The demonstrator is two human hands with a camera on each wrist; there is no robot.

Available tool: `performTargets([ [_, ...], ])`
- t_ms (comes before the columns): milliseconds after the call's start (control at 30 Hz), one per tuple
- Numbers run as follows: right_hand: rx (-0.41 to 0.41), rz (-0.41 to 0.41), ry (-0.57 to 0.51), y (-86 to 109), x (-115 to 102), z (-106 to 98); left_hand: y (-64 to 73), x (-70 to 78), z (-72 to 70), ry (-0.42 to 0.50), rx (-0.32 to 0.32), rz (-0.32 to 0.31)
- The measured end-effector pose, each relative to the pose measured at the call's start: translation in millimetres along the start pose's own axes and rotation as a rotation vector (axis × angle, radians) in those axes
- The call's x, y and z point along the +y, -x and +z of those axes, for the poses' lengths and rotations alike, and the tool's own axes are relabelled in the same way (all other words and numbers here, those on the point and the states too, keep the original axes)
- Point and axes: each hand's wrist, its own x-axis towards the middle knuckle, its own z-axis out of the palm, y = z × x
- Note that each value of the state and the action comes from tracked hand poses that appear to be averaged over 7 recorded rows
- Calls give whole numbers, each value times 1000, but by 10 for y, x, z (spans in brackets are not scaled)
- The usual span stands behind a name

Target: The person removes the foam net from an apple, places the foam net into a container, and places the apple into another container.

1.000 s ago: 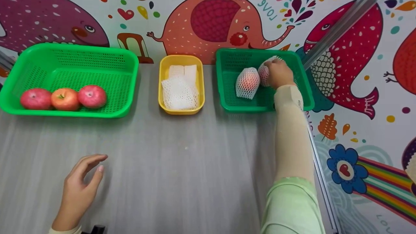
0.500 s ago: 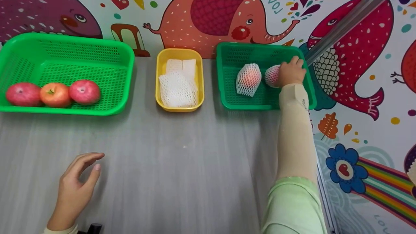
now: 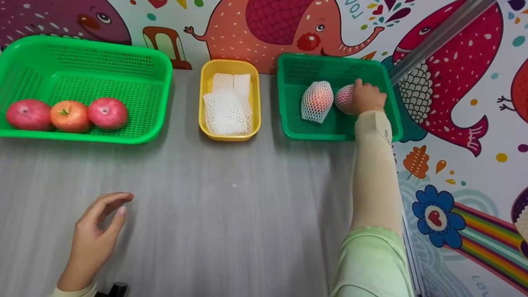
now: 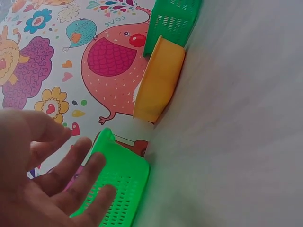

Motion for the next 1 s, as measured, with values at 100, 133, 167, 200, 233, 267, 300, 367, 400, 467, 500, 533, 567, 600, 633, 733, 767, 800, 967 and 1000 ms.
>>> performTargets([
  [100, 17, 7, -31, 76, 30, 4, 11, -1, -4, -3, 1, 32],
  [133, 14, 14, -57, 101, 44, 0, 15, -3, -4, -5, 3, 42],
  [167, 12, 21, -87, 127, 56, -5, 20, -3, -6, -6, 4, 50],
  [200, 9, 27, -119, 150, 70, -9, 25, 0, -8, -8, 5, 56],
  [233, 3, 34, -155, 170, 82, -15, 29, 8, -12, -8, 6, 53],
  [267, 0, 39, -187, 187, 95, -19, 33, 16, -15, -9, 6, 49],
  [300, -2, 41, -217, 203, 107, -23, 36, 26, -18, -8, 5, 43],
  [367, -5, 38, -250, 239, 129, -25, 42, 51, -23, -7, -1, 25],
  [400, -3, 37, -261, 256, 142, -24, 45, 65, -23, -2, -5, 13],
  [467, -4, 39, -289, 293, 168, -22, 49, 88, -19, 11, -15, -13],
  [500, 1, 38, -296, 316, 181, -19, 50, 98, -17, 19, -20, -23],
  [533, 11, 38, -303, 363, 204, -26, 50, 119, -14, 27, -25, -29],
  [567, 24, 40, -312, 409, 226, -32, 51, 139, -12, 36, -30, -33],
  [600, 36, 41, -325, 455, 247, -37, 52, 158, -11, 42, -34, -35],
  [633, 47, 44, -338, 502, 263, -40, 56, 176, -11, 47, -37, -36],
  [733, 83, 37, -358, 634, 283, -38, 79, 226, -18, 52, -43, -37],
  [767, 92, 32, -370, 673, 282, -34, 89, 240, -22, 51, -43, -37],
  [800, 98, 23, -385, 711, 277, -28, 101, 253, -25, 49, -44, -36],
  [967, 154, -43, -516, 910, 223, 9, 147, 303, -26, 39, -54, -26],
  [1000, 171, -58, -560, 952, 209, 22, 152, 309, -23, 37, -59, -21],
])
